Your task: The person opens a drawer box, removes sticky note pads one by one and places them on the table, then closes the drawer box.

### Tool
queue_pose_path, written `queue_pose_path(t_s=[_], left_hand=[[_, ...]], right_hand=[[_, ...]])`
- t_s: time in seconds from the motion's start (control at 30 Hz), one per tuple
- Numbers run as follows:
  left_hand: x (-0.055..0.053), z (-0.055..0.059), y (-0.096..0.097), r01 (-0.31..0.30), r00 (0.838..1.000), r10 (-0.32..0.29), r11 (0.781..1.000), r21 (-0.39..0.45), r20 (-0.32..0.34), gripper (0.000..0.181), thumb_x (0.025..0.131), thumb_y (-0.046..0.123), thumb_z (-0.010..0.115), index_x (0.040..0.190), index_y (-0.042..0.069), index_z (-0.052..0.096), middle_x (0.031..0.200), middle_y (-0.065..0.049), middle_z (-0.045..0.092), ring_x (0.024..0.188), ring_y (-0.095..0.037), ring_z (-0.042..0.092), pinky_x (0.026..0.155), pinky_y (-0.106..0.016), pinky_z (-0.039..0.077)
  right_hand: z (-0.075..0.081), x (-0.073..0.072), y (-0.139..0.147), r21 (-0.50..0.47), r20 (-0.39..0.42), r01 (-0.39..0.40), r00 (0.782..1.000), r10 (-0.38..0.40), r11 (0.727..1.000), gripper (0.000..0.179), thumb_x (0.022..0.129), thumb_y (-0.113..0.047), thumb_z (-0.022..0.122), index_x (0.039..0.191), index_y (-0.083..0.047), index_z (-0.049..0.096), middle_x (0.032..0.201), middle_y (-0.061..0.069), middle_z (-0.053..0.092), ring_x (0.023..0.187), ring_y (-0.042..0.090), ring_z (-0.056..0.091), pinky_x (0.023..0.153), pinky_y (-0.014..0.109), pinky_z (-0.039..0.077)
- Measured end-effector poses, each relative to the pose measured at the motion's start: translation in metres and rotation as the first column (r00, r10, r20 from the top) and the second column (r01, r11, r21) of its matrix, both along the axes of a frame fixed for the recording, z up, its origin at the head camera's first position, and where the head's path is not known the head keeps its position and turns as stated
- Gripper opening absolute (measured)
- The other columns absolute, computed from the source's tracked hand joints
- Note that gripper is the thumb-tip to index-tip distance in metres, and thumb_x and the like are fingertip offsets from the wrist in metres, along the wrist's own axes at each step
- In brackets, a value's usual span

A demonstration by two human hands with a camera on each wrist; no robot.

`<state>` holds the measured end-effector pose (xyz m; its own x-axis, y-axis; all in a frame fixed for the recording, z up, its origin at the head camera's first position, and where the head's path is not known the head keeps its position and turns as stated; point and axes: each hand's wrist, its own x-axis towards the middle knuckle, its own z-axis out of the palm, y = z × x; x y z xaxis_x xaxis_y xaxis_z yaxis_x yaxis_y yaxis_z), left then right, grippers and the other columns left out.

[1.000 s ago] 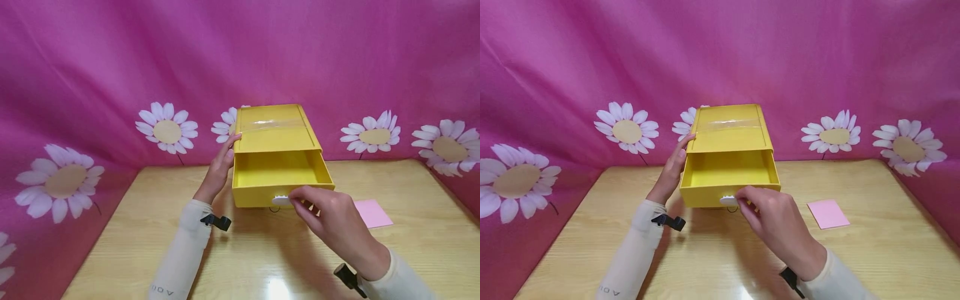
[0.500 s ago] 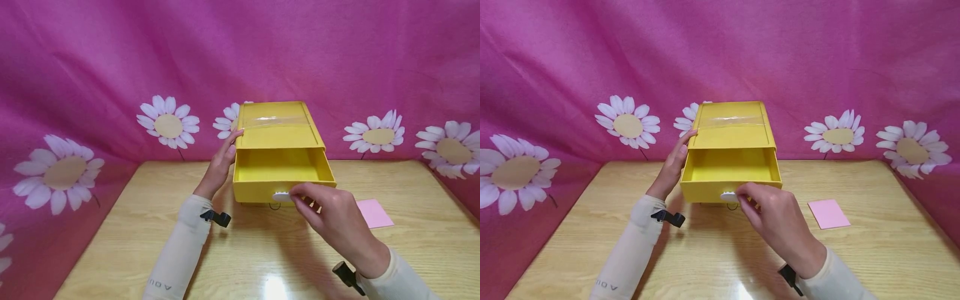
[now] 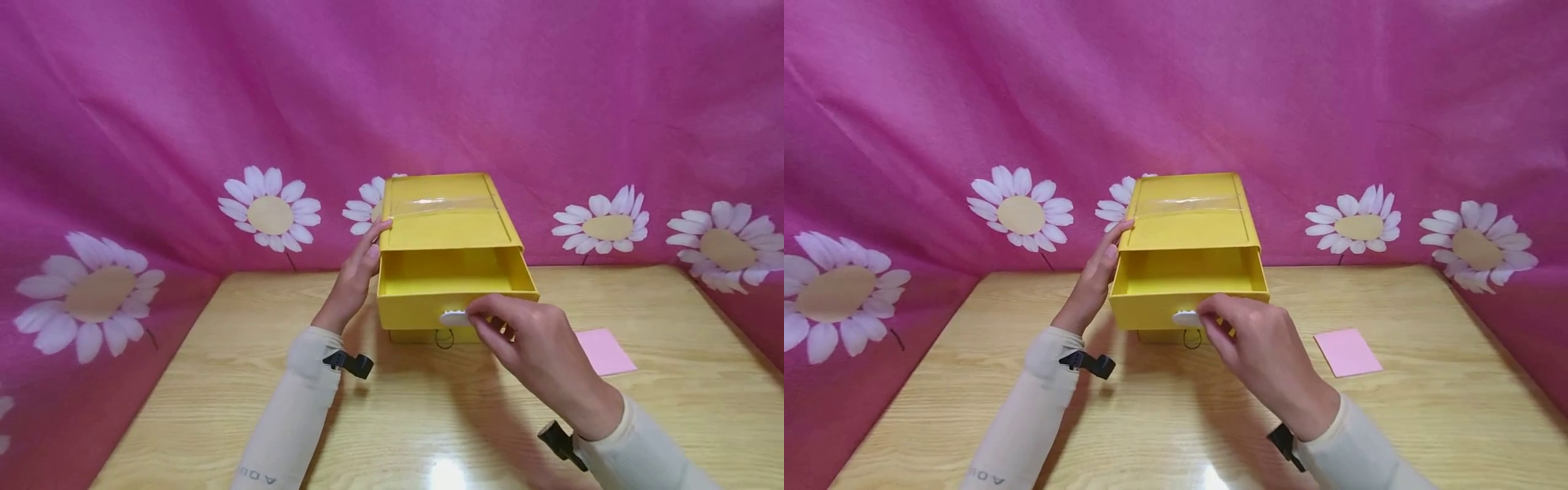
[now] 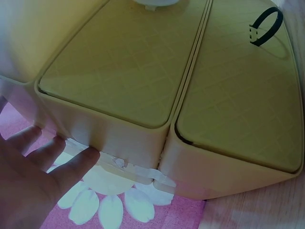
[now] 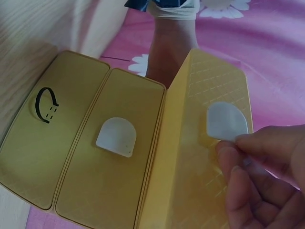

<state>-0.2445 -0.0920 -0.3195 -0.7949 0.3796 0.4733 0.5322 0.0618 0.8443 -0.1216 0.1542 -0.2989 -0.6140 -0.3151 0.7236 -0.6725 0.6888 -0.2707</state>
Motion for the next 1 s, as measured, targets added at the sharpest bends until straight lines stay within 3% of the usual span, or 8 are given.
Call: queue_pose_path(t_s=[0.3,1.0], left_hand=[[0.006,-0.002,-0.002,-0.009,1.000,0.010,0.999,-0.035,0.027,0.048,0.104,0.022,0.032,0.151,0.011,0.031,0.160,-0.006,0.017,0.141,-0.025,0.029,0.106,-0.048,0.038],[0.000,-0.002,0.000,0.019,1.000,-0.019,1.000,0.007,-0.006,0.047,0.104,0.018,0.031,0.150,0.009,0.032,0.160,-0.009,0.016,0.143,-0.024,0.026,0.106,-0.051,0.036]], right_hand=[[-0.006,-0.004,0.000,-0.007,0.033,0.000,0.999,0.000,1.000,0.019,0.077,-0.001,0.077,0.088,-0.015,0.070,0.073,-0.013,0.063,0.053,-0.003,0.047,0.048,0.011,0.040],[-0.003,-0.029,0.001,0.000,-0.005,0.025,1.000,-0.025,1.000,0.015,0.079,-0.003,0.076,0.086,-0.014,0.069,0.074,-0.010,0.066,0.052,-0.001,0.049,0.048,0.014,0.042]])
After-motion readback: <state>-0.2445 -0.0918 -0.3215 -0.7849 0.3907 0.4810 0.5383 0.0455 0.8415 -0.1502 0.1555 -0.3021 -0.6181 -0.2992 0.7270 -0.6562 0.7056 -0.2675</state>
